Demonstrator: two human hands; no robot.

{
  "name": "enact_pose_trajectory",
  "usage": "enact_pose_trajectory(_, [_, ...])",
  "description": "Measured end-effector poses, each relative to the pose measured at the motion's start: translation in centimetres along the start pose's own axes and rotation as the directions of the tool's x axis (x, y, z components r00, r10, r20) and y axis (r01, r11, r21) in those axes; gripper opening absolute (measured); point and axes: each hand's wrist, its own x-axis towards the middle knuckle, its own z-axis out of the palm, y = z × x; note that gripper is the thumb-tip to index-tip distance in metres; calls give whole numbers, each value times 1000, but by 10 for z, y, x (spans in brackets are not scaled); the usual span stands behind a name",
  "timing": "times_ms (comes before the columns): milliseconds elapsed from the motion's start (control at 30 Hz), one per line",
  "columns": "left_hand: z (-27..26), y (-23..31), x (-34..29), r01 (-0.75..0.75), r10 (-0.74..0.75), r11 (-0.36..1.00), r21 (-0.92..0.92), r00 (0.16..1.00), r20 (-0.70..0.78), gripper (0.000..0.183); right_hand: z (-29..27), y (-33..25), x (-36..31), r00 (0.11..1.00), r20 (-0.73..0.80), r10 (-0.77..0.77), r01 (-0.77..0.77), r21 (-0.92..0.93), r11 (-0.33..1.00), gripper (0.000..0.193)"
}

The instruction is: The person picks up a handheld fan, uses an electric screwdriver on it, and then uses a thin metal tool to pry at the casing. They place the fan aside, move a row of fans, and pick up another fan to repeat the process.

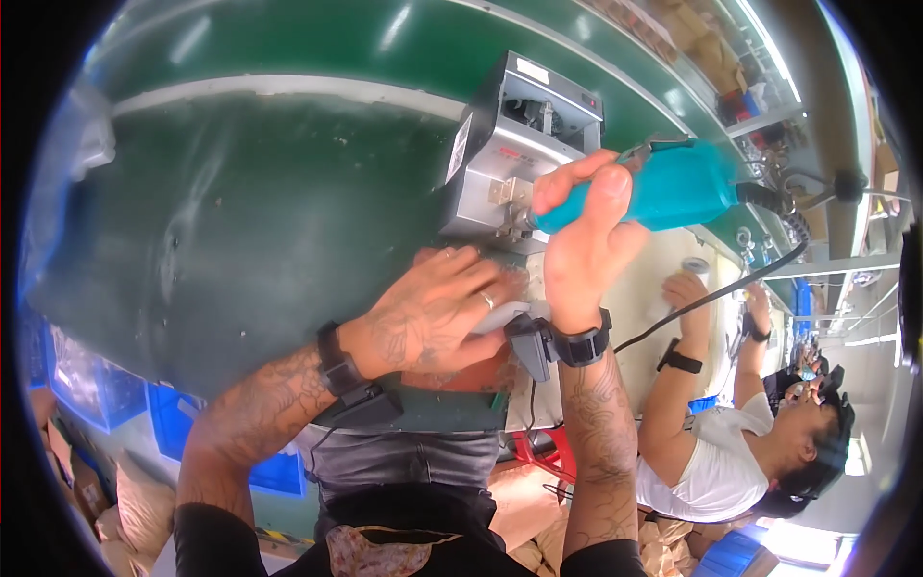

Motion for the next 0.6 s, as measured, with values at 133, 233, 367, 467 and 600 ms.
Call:
enact_pose_trajectory(133, [1,0,-1,4,-4,1000,-12,1000,5,40,2,-14,-3,997,-35,67,-67,14,998,45])
enact_pose_trajectory(233, [-2,-5,-1,11,-11,1000,16,1000,18,37,-3,-30,-21,988,-26,155,-156,-44,987,47])
enact_pose_trajectory(367, [-4,2,4,31,-31,1000,5,998,60,34,-35,-62,-56,980,4,197,-196,84,977,69])
enact_pose_trajectory(467, [-5,3,4,61,-69,996,61,988,138,35,-41,-69,-67,982,-29,187,-189,-68,980,77])
enact_pose_trajectory(600, [-2,0,1,-13,5,995,103,997,76,49,-42,-66,-74,973,-3,231,-230,-91,969,78])
